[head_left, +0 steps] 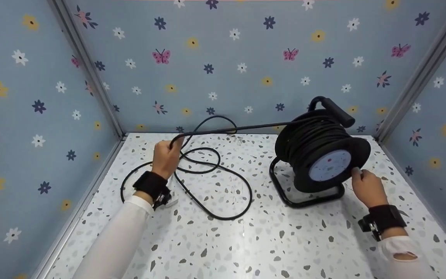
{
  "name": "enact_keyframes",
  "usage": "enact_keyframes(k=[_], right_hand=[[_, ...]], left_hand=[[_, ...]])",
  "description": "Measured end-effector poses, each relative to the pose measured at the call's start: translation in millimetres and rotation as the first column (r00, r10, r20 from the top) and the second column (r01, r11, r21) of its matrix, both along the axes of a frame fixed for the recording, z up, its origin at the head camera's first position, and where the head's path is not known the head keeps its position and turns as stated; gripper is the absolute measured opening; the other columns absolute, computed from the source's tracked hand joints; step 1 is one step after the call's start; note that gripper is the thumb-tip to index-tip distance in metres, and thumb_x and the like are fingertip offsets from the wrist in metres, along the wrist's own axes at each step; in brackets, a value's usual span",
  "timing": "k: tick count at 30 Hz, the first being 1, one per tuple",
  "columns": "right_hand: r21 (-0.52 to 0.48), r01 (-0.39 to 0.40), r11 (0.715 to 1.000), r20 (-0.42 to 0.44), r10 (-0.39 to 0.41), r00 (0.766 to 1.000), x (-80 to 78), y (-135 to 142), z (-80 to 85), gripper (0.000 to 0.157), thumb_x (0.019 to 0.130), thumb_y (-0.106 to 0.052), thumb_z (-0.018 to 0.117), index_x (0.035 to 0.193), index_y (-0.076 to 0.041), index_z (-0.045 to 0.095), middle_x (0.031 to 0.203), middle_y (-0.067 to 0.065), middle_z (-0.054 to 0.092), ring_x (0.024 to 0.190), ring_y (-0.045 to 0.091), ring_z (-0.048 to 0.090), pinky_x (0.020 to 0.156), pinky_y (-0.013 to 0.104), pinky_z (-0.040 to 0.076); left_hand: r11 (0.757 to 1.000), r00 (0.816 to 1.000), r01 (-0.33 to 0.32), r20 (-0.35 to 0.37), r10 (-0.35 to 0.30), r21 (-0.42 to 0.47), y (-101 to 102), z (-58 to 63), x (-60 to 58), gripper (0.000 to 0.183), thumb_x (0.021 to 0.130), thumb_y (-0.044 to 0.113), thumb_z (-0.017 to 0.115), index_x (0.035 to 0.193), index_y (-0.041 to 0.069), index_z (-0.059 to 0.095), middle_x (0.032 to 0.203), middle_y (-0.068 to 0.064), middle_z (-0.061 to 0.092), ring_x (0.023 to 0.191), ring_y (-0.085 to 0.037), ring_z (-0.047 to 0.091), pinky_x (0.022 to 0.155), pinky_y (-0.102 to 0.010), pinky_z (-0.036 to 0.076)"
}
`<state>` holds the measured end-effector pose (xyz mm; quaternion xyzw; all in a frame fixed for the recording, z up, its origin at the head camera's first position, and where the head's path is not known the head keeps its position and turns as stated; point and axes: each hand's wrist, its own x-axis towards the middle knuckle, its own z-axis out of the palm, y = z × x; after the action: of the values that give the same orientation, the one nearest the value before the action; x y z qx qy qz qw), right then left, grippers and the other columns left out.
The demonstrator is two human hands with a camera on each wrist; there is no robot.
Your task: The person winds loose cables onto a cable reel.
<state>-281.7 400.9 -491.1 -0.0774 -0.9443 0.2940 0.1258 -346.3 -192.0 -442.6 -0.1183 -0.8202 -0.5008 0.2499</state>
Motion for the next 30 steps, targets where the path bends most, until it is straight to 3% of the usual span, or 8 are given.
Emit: enact_keyframes(k=[4, 8, 10, 15, 17, 20, 23, 30], right_hand=[[0.015, -0.033, 0.999, 0.027, 0.033, 0.999, 1.9, -3, -8.5, 0.053, 0.117, -0.037, 0.03, 0.077, -0.007, 0.049, 0.068, 0.01, 0.049, 0.064, 0.031, 0.05, 0.065, 0.044, 0.04], [0.032, -0.1, 0.994, 0.077, 0.097, 0.992, 4.4, -9, -18.2, 0.06, 0.117, -0.034, 0.029, 0.09, 0.006, 0.065, 0.084, 0.03, 0.067, 0.081, 0.051, 0.067, 0.076, 0.06, 0.05], [0.031, -0.123, 0.992, 0.115, 0.119, 0.986, 6.6, -13, -22.0, 0.064, 0.117, -0.034, 0.027, 0.102, 0.012, 0.068, 0.098, 0.037, 0.069, 0.096, 0.058, 0.068, 0.086, 0.067, 0.051], [0.04, -0.15, 0.988, 0.173, 0.141, 0.975, 9.3, -26, -29.3, 0.059, 0.118, -0.036, 0.026, 0.088, 0.001, 0.062, 0.083, 0.022, 0.062, 0.08, 0.041, 0.065, 0.079, 0.06, 0.051], [0.043, -0.162, 0.986, 0.174, 0.152, 0.973, 9.7, -33, -31.1, 0.057, 0.118, -0.035, 0.027, 0.086, -0.002, 0.061, 0.082, 0.02, 0.063, 0.078, 0.039, 0.064, 0.078, 0.06, 0.051], [0.044, -0.172, 0.984, 0.183, 0.162, 0.97, 11.2, -42, -32.9, 0.059, 0.118, -0.034, 0.028, 0.099, 0.006, 0.067, 0.1, 0.033, 0.07, 0.097, 0.055, 0.07, 0.088, 0.068, 0.052], [0.036, -0.188, 0.981, 0.187, 0.178, 0.966, 12.3, -49, -33.6, 0.059, 0.118, -0.033, 0.029, 0.108, 0.01, 0.069, 0.114, 0.04, 0.07, 0.109, 0.062, 0.067, 0.094, 0.071, 0.051], [0.028, -0.217, 0.976, 0.21, 0.206, 0.956, 16.0, -61, -34.2, 0.059, 0.118, -0.034, 0.032, 0.113, 0.01, 0.069, 0.115, 0.038, 0.071, 0.104, 0.055, 0.071, 0.096, 0.07, 0.052]], left_hand=[[0.999, 0.997, 0.018, 0.081, -0.014, -0.041, 2, -15.9, 6.9, 0.073, 0.104, 0.069, 0.058, 0.051, 0.025, 0.034, 0.048, 0.015, 0.026, 0.045, -0.007, 0.02, 0.052, -0.025, 0.016], [0.989, 0.991, 0.044, 0.131, -0.025, -0.144, 5, -25.7, 12.7, 0.066, 0.108, 0.042, 0.065, 0.051, 0.024, 0.036, 0.048, 0.014, 0.026, 0.045, -0.009, 0.021, 0.052, -0.026, 0.018], [0.974, 0.991, 0.066, 0.129, -0.039, -0.217, 8, -28.5, 16.0, 0.066, 0.108, 0.04, 0.065, 0.052, 0.023, 0.035, 0.049, 0.013, 0.025, 0.046, -0.009, 0.021, 0.053, -0.027, 0.019], [0.925, 0.99, 0.131, 0.102, -0.101, -0.357, 18, -32.4, 22.4, 0.066, 0.106, 0.039, 0.07, 0.055, 0.024, 0.032, 0.053, 0.012, 0.025, 0.05, -0.009, 0.023, 0.055, -0.026, 0.022], [0.909, 0.983, 0.177, 0.102, -0.15, -0.376, 22, -33.6, 23.8, 0.064, 0.105, 0.038, 0.072, 0.056, 0.024, 0.032, 0.054, 0.012, 0.026, 0.05, -0.008, 0.024, 0.056, -0.027, 0.025], [0.882, 0.97, 0.243, 0.098, -0.222, -0.403, 26, -36.1, 24.8, 0.061, 0.106, 0.036, 0.07, 0.06, 0.025, 0.033, 0.055, 0.013, 0.026, 0.051, -0.004, 0.025, 0.061, -0.028, 0.03], [0.856, 0.953, 0.298, 0.089, -0.288, -0.422, 29, -40.6, 24.5, 0.057, 0.11, 0.029, 0.062, 0.061, 0.024, 0.034, 0.057, 0.014, 0.027, 0.052, -0.003, 0.023, 0.062, -0.028, 0.029], [0.828, 0.939, 0.315, 0.023, -0.344, -0.464, 47, -51.0, 20.3, 0.049, 0.108, 0.018, 0.048, 0.062, 0.02, 0.032, 0.06, 0.014, 0.025, 0.055, -0.004, 0.021, 0.059, -0.027, 0.024]])
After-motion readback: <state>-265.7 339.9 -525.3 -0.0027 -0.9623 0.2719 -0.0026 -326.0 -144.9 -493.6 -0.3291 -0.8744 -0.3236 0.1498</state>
